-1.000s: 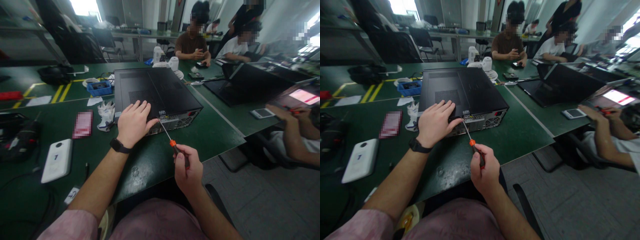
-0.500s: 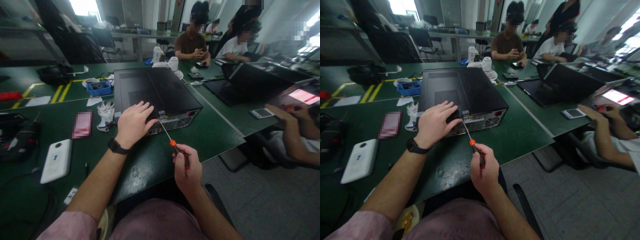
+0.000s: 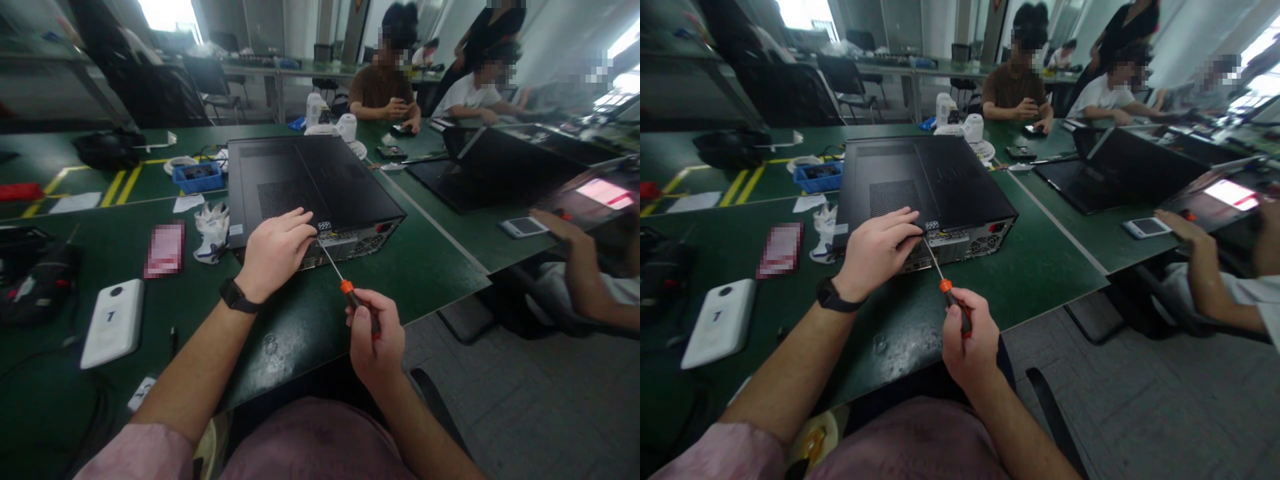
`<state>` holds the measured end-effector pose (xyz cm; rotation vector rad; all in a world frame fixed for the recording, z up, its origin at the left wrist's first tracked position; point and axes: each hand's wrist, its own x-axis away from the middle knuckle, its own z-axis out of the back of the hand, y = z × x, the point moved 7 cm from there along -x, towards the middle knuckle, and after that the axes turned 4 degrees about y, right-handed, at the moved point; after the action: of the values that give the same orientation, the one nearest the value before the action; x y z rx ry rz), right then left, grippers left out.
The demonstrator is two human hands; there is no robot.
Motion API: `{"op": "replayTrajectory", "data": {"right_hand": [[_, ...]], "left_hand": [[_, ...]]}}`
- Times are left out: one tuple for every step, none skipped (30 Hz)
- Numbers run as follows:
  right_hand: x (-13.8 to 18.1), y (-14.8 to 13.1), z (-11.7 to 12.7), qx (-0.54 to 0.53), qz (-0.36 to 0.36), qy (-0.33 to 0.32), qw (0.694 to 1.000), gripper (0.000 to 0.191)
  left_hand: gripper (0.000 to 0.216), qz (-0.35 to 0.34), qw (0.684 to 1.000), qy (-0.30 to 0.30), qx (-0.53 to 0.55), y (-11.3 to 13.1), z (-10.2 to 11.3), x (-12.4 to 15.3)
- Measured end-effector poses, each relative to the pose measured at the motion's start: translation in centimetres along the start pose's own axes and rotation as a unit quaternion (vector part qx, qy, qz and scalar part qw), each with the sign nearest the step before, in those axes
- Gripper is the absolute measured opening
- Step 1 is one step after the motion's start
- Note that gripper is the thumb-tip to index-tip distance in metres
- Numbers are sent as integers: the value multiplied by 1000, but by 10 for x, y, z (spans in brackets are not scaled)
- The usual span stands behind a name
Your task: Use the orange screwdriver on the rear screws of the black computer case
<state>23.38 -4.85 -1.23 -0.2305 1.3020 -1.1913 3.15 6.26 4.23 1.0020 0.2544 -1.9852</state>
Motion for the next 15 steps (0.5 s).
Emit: {"op": "replayTrajectory", "data": {"right_hand": [[0,0,0,0,1,1,1000,21],[0,-1,0,0,2,2,1000,21],[0,-1,0,0,1,3,1000,20],[0,-1,0,0,1,3,1000,20],[0,0,0,0,0,3,1000,20],[0,0,0,0,-1,2,1000,20],[0,0,0,-1,-3,1,1000,20],[1,1,0,-1,-4,0,1000,20],[1,1,0,-1,-5,-1,1000,21],[1,1,0,1,-6,-2,1000,21],[1,1,0,3,-6,-2,1000,21],[1,0,0,5,-5,-3,1000,21],[1,0,0,6,-3,-3,1000,21],[1,-1,0,6,0,-4,1000,21],[1,-2,1,6,2,-3,1000,21]], "left_hand": [[13,-1,1000,3,0,0,0,0],[13,0,1000,4,-1,0,1,0],[13,2,1000,4,-1,0,1,0],[13,4,1000,2,-2,0,1,0],[13,6,1000,1,-3,1,0,0],[13,7,1000,1,-4,1,0,0],[14,9,1000,1,-5,1,0,0],[14,11,1000,2,-6,1,0,0],[15,12,1000,3,-7,2,0,0],[16,13,1000,4,-8,2,1,0],[16,15,1000,5,-9,2,1,0],[17,17,1000,6,-9,2,1,0],[17,18,1000,7,-10,2,1,0],[17,19,1000,8,-10,2,1,0],[17,20,1000,8,-9,2,1,0]]}}
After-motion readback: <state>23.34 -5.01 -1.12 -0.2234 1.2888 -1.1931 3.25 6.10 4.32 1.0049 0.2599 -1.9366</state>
